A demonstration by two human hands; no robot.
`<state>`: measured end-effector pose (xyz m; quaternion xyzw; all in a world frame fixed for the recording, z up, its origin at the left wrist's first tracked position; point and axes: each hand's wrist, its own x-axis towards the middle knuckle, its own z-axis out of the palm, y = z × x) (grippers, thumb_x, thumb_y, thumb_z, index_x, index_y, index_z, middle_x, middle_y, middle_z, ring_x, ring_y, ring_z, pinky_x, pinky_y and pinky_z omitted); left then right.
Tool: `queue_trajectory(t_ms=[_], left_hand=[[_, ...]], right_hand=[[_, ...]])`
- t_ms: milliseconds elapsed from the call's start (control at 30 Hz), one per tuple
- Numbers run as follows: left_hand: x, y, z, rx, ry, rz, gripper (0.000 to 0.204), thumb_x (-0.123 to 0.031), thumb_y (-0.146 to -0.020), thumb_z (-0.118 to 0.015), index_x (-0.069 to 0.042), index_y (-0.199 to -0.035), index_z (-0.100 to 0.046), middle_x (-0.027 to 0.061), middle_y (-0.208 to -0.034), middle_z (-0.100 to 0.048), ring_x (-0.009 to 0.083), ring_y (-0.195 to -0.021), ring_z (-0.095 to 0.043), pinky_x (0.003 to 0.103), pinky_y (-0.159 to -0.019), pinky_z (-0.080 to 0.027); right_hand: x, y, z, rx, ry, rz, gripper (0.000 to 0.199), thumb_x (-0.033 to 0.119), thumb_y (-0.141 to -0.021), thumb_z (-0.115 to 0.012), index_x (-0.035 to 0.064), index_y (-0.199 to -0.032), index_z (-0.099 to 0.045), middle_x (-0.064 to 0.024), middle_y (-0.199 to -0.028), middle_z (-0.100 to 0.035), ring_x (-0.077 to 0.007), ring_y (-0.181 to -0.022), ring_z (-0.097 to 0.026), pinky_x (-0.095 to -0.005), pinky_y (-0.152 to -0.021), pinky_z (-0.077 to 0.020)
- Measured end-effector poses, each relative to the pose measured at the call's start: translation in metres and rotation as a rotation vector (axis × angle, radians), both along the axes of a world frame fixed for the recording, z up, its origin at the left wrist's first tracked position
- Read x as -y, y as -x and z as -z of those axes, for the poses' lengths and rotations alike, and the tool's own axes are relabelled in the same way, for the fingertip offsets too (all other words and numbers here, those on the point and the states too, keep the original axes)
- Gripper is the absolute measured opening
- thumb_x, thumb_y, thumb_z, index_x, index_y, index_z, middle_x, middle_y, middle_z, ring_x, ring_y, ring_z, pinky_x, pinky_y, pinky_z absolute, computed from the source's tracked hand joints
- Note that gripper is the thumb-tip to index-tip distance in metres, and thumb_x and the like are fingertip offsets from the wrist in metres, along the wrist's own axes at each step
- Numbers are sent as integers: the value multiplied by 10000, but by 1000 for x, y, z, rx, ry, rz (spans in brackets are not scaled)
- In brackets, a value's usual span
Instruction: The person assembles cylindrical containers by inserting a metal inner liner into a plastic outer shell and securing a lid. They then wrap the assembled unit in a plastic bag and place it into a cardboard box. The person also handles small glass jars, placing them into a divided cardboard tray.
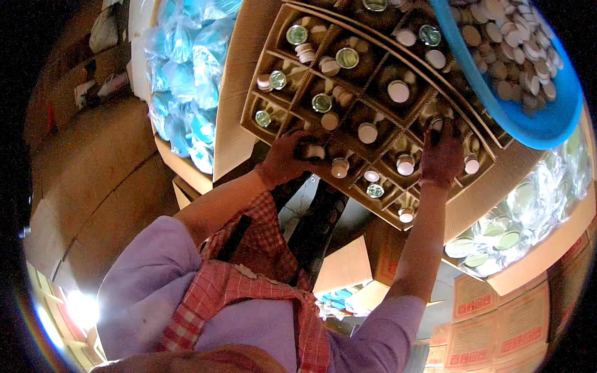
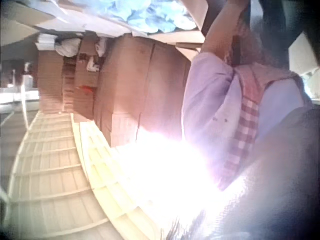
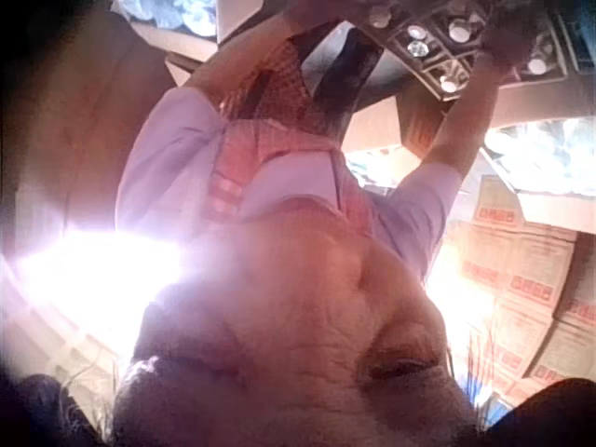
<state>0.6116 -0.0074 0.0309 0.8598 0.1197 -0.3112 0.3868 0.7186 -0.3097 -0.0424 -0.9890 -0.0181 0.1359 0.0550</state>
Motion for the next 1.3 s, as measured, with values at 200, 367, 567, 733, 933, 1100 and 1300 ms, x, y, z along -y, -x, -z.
queue_trajectory(t_ms=[200, 367, 567, 733, 933, 1100, 1300], left_hand=[[-87, 88, 51, 61, -194, -499, 650, -245, -590, -791, -53, -1127, -479, 165, -1052, -543, 338, -981, -535, 394, -832, -448], [-101, 46, 56, 98, -477, -506, 634, -219, -635, -770, -48, -1133, -417, 181, -1154, -479, 364, -1010, -514, 417, -808, -454], [-82, 30, 82, 79, -697, -261, 745, -374, -725, -679, -109, -1294, -278, 225, -1216, -422, 397, -1058, -494, 450, -798, -467], [-90, 16, 84, -109, -699, -136, 756, -433, -716, -666, -133, -1293, -280, 257, -1274, -369, 392, -1040, -524, 455, -775, -484], [-94, 15, 73, -107, -655, -101, 775, -458, -711, -655, -139, -1311, -282, 247, -1282, -377, 379, -1056, -521, 448, -818, -468], [-105, -7, 38, -63, -640, 82, 602, -372, -740, -637, -137, -1245, -407, 175, -1215, -465, 349, -1012, -542, 444, -832, -449], [-116, -64, 40, 12, -562, 266, 465, -204, -793, -584, -110, -1229, -454, 145, -1188, -493, 333, -913, -581, 453, -708, -487]], right_hand=[[-13, -11, 13, -197, 193, 26, 524, 447, -855, -510, 257, -1324, -378, -226, -1309, -406, -353, -1163, -460, -464, -805, -486], [-34, -6, 11, -157, 218, 120, 467, 387, -853, -522, 224, -1278, -417, -234, -1370, -278, -366, -1200, -405, -466, -839, -469], [-43, 0, 30, -20, 311, 52, 695, 390, -695, -684, 240, -1309, -394, -255, -1367, -281, -388, -1278, -257, -488, -1012, -297], [-43, -4, 28, -34, 253, 104, 805, 473, -638, -724, 174, -1314, -405, -240, -1356, -323, -361, -1296, -242, -480, -1070, -200], [-62, -10, -7, -38, 141, 144, 642, 391, -755, -629, 130, -1304, -422, -199, -1328, -391, -363, -1276, -280, -472, -1066, -204], [-142, 15, -44, -291, -252, -243, 451, 292, -849, -534, 145, -1267, -444, -171, -1260, -477, -351, -996, -563, -452, -807, -483], [-196, 17, -9, -314, 84, -542, 484, 139, -837, -539, 115, -1304, -414, -235, -1244, -472, -361, -999, -561, -414, -760, -507]])
